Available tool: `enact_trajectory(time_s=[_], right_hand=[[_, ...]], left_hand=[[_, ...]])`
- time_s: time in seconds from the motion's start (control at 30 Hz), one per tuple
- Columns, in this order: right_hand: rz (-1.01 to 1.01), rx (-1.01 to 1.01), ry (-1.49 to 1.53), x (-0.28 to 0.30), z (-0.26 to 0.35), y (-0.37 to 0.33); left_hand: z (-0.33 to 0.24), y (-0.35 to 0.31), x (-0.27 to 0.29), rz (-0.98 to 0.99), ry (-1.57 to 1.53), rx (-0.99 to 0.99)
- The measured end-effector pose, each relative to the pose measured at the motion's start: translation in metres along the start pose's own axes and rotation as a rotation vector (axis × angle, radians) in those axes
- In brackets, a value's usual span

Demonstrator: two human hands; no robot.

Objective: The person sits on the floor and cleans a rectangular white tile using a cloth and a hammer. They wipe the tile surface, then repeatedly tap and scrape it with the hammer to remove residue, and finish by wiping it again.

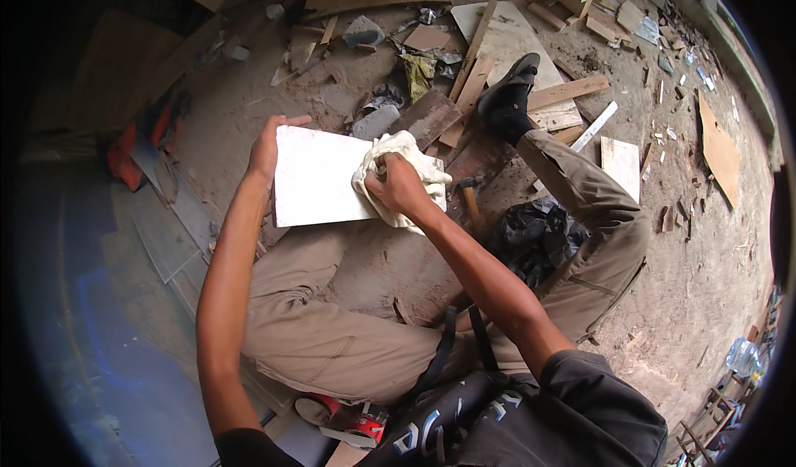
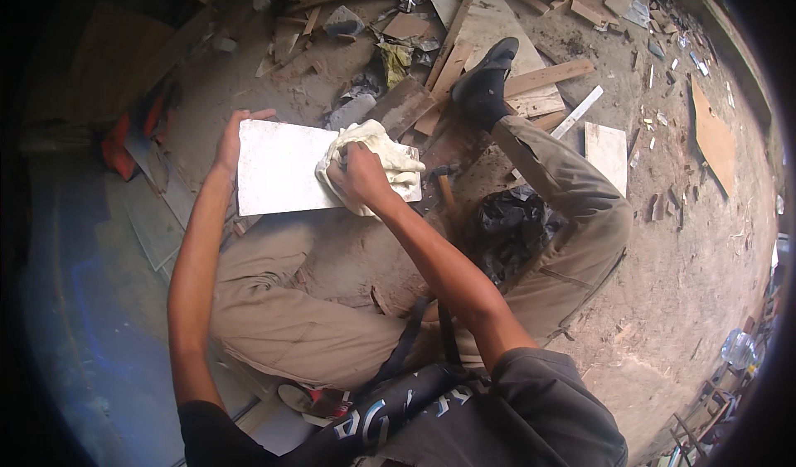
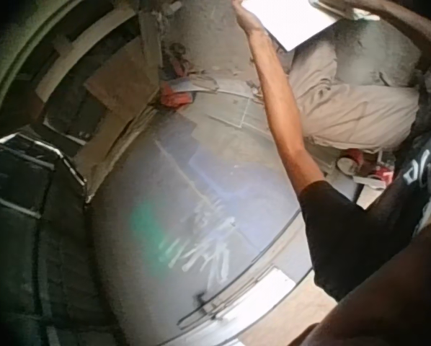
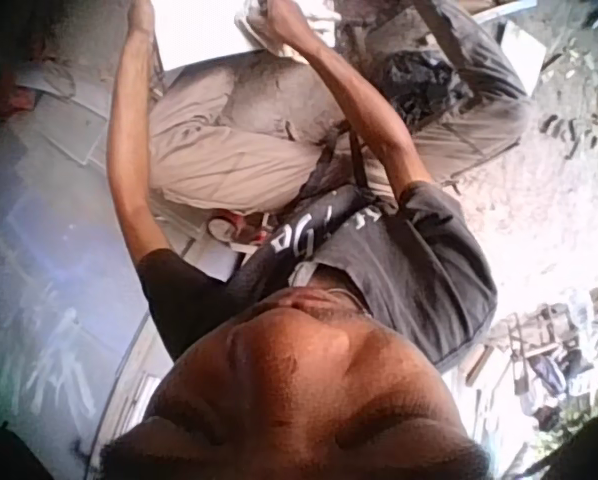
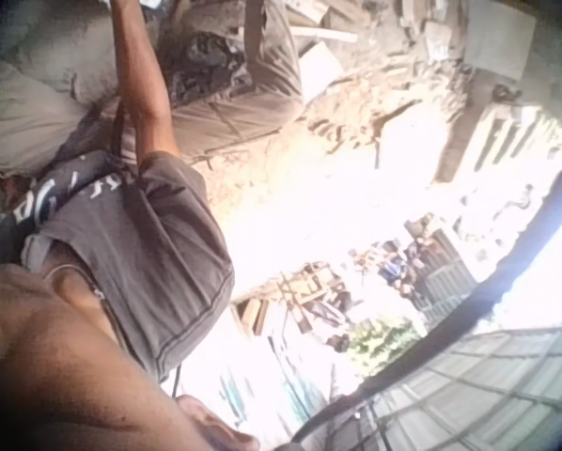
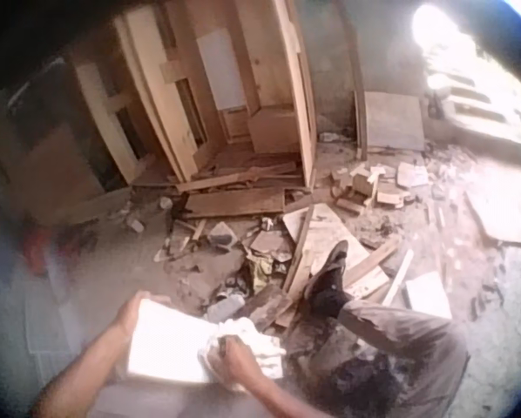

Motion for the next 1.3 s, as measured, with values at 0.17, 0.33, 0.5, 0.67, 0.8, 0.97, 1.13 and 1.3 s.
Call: enact_trajectory(time_s=[0.17,0.33,0.5,0.67,0.8,0.97,1.13,1.3], right_hand=[[0.057,-0.044,0.027,0.007,0.003,0.005],[-0.132,-0.195,0.251,0.045,-0.031,0.000],[-0.262,-0.420,0.192,0.071,-0.116,-0.032],[-0.228,-0.594,0.983,0.019,-0.094,-0.039],[-0.082,-0.549,0.718,0.000,-0.055,-0.036],[-0.285,-0.251,0.248,0.009,-0.012,-0.033],[-0.218,-0.190,0.154,0.009,-0.008,-0.028],[-0.154,0.043,-0.015,0.015,0.004,-0.011]], left_hand=[[-0.006,-0.003,-0.016,0.068,-0.038,-0.009],[-0.012,-0.001,-0.042,0.138,0.005,-0.036],[-0.009,0.008,-0.032,0.138,-0.014,-0.032],[-0.012,0.001,-0.035,0.136,-0.033,-0.019],[-0.009,0.003,-0.037,0.109,-0.046,-0.051],[-0.007,0.003,-0.032,0.114,-0.064,-0.040],[-0.004,0.008,-0.025,0.115,-0.057,-0.041],[-0.003,0.014,-0.015,0.154,-0.039,-0.031]])
Point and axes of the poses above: each hand's wrist, its own y-axis towards the middle knuckle, its own x-axis out of the back of the hand, z = x × y, the point moved 7 cm from there along y, towards the middle knuckle, and after that the axes turned 10 degrees about -y, right-handed, at the moved point
